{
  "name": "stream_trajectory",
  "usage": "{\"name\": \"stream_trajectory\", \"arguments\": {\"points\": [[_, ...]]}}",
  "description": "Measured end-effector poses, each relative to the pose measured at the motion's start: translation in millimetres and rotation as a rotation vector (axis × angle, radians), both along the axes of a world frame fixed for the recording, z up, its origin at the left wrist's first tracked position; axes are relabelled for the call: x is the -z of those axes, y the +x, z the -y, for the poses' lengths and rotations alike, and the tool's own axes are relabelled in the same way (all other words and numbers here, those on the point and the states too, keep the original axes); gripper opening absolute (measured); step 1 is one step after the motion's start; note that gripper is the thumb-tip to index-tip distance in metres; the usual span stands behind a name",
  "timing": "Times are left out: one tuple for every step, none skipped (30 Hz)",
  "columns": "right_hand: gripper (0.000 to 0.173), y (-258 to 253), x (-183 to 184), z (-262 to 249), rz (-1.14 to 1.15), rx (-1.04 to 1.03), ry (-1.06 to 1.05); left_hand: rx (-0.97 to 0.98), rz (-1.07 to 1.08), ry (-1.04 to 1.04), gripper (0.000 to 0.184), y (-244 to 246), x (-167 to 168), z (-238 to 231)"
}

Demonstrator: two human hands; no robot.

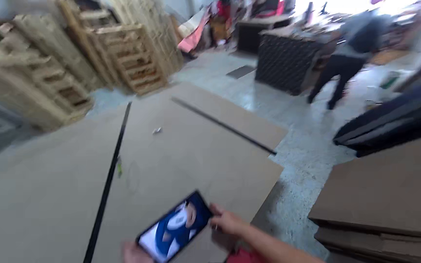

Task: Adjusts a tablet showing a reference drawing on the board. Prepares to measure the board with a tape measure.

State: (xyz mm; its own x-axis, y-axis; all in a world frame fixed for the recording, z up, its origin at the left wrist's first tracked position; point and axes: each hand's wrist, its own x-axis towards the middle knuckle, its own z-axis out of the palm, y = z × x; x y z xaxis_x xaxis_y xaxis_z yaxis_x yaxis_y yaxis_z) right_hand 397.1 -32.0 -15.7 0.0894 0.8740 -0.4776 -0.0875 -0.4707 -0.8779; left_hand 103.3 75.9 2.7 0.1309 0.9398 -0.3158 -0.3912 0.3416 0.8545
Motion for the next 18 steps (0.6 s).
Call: {"name": "stream_trajectory", "arguments": {"points": [[0.082, 2.0, 1.4, -4.8, 0.003, -0.025, -0.010, -0.042, -0.015, -0.031, 0.081, 4.9, -0.5, -0.3], [0.081, 3.5, 5.3, -9.6, 0.014, -0.050, -0.032, -0.074, -0.030, -0.064, 0.083, 6.7, -0.4, -0.2], [0.080, 4.5, 11.2, -14.2, 0.031, -0.070, -0.054, -0.101, -0.037, -0.093, 0.084, 5.8, 2.0, -0.2], [0.080, 4.3, 18.4, -17.9, 0.043, -0.094, -0.068, -0.128, -0.041, -0.121, 0.085, 1.9, 6.7, 0.2], [0.081, 4.6, 24.2, -22.6, 0.053, -0.112, -0.077, -0.156, -0.043, -0.146, 0.086, -1.8, 12.5, -0.6], [0.081, 5.2, 28.5, -27.9, 0.065, -0.132, -0.083, -0.189, -0.050, -0.165, 0.087, -4.1, 18.2, -2.5], [0.081, 4.9, 30.4, -32.3, 0.064, -0.144, -0.086, -0.219, -0.060, -0.184, 0.088, -6.7, 23.9, -3.4], [0.081, 4.3, 29.9, -36.1, 0.061, -0.156, -0.097, -0.250, -0.066, -0.203, 0.086, -8.9, 29.9, -3.7], [0.081, 3.5, 27.8, -39.3, 0.065, -0.171, -0.111, -0.277, -0.070, -0.226, 0.083, -10.9, 35.1, -3.9], [0.082, 2.4, 25.2, -41.6, 0.081, -0.191, -0.126, -0.304, -0.078, -0.253, 0.082, -11.7, 38.2, -4.5], [0.083, 1.2, 22.7, -43.3, 0.102, -0.205, -0.135, -0.326, -0.091, -0.281, 0.082, -11.7, 39.3, -5.6], [0.083, -0.7, 21.9, -43.5, 0.135, -0.204, -0.135, -0.333, -0.110, -0.307, 0.082, -12.9, 40.9, -6.4], [0.083, -3.5, 22.2, -41.6, 0.186, -0.190, -0.125, -0.323, -0.143, -0.331, 0.082, -15.3, 42.2, -6.2], [0.081, -7.5, 22.3, -38.0, 0.250, -0.167, -0.104, -0.303, -0.220, -0.347, 0.078, -17.9, 42.5, -5.4], [0.078, -13.2, 22.1, -33.3, 0.313, -0.136, -0.074, -0.274, -0.350, -0.349, 0.071, -21.0, 42.8, -4.0], [0.074, -20.7, 21.5, -26.9, 0.359, -0.103, -0.043, -0.232, -0.512, -0.325, 0.060, -23.4, 41.9, -1.2], [0.071, -28.7, 20.6, -19.4, 0.386, -0.099, -0.017, -0.163, -0.662, -0.291, 0.052, -25.7, 39.2, 3.6], [0.069, -37.5, 19.8, -11.3, 0.399, -0.118, 0.008, -0.065, -0.770, -0.251, 0.048, -27.1, 35.8, 10.4]]}}
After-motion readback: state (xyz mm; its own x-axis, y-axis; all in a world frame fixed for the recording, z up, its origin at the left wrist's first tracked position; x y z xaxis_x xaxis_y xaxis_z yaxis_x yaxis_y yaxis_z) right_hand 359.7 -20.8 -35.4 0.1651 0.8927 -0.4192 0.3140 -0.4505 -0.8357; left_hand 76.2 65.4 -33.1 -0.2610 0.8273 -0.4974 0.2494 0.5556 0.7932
